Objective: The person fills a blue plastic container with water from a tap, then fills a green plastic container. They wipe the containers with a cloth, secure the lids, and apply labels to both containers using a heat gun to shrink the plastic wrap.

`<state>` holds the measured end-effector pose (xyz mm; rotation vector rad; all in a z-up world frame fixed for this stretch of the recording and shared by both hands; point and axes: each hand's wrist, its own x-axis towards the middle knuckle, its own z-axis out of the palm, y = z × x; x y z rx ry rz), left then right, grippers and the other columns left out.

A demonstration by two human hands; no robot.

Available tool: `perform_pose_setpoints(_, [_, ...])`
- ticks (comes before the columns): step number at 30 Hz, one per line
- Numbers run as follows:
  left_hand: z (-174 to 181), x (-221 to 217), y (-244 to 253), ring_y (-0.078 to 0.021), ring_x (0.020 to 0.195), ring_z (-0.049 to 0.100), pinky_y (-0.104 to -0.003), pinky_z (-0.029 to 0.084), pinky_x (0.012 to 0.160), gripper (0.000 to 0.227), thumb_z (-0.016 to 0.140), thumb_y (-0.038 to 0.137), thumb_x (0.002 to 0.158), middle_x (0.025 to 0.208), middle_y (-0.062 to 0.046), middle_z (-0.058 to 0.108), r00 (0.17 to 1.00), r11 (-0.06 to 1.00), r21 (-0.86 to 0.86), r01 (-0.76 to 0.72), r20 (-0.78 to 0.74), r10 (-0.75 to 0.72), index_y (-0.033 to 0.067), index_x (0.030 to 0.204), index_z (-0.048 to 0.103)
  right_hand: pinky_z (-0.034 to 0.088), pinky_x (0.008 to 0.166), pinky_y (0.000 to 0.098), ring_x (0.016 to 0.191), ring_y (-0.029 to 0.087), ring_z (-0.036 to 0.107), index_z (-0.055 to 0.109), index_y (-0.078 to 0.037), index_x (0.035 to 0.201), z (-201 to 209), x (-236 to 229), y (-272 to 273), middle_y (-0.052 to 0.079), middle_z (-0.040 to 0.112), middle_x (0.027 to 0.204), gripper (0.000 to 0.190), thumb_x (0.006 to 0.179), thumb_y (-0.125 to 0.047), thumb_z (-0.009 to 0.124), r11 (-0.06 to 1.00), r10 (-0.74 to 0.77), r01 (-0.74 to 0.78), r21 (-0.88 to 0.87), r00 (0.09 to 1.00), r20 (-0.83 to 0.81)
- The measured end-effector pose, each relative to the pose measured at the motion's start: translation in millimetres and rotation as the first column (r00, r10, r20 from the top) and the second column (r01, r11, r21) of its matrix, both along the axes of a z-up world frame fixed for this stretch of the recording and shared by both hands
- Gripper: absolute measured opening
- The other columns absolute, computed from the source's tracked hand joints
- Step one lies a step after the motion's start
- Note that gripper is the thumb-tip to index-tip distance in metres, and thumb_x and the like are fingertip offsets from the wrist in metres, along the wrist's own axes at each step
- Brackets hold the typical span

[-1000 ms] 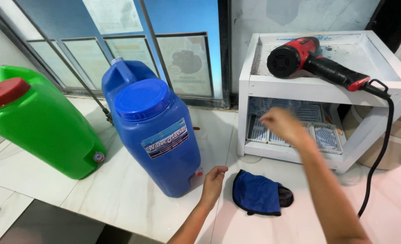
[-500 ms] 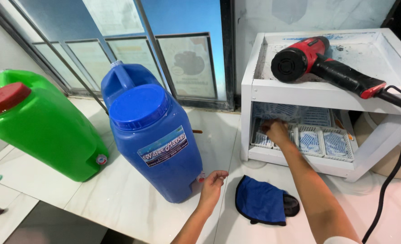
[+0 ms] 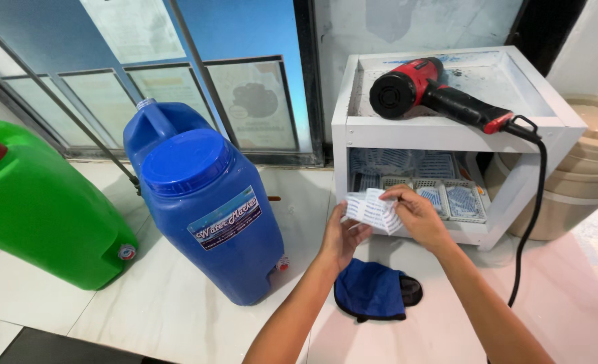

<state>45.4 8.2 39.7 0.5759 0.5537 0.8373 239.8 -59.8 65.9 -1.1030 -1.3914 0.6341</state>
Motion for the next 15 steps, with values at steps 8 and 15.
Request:
perform_pose_setpoints(8, [99, -55, -22, -0.0150, 0.090, 0.066, -0.030, 0.053, 0.081, 0.046, 0.062, 0.002, 0.088, 0.106, -0.008, 0.069, 0.986, 0.916, 0.373, -0.145, -0.028, 0.167, 0.0095, 0.132, 0.050, 0.046, 0.095, 0.0344, 0.111, 0.022, 0.059, 0.076, -0.005, 0.111, 91, -58, -71, 0.007, 0.070, 0.111, 0.018, 0.098, -0.008, 0.064, 0.958, -0.236, 0.163, 0.235, 0.914, 0.331])
perform_pose_setpoints(15, [179, -186, -56, -0.0078, 0.084, 0.057, -0.023, 0.048, 0.072, 0.044, 0.061, 0.001, 0.091, 0.105, -0.003, 0.059, 0.963, 0.747, 0.612, -0.261, 0.111, 0.245, 0.0020, 0.134, 0.057, 0.048, 0.081, 0.0241, 0.097, 0.016, 0.059, 0.071, -0.003, 0.126, 165, -149, -54, 0.010, 0.061, 0.118, 0.030, 0.099, 0.005, 0.061, 0.863, -0.315, 0.197, 0.465, 0.930, 0.190])
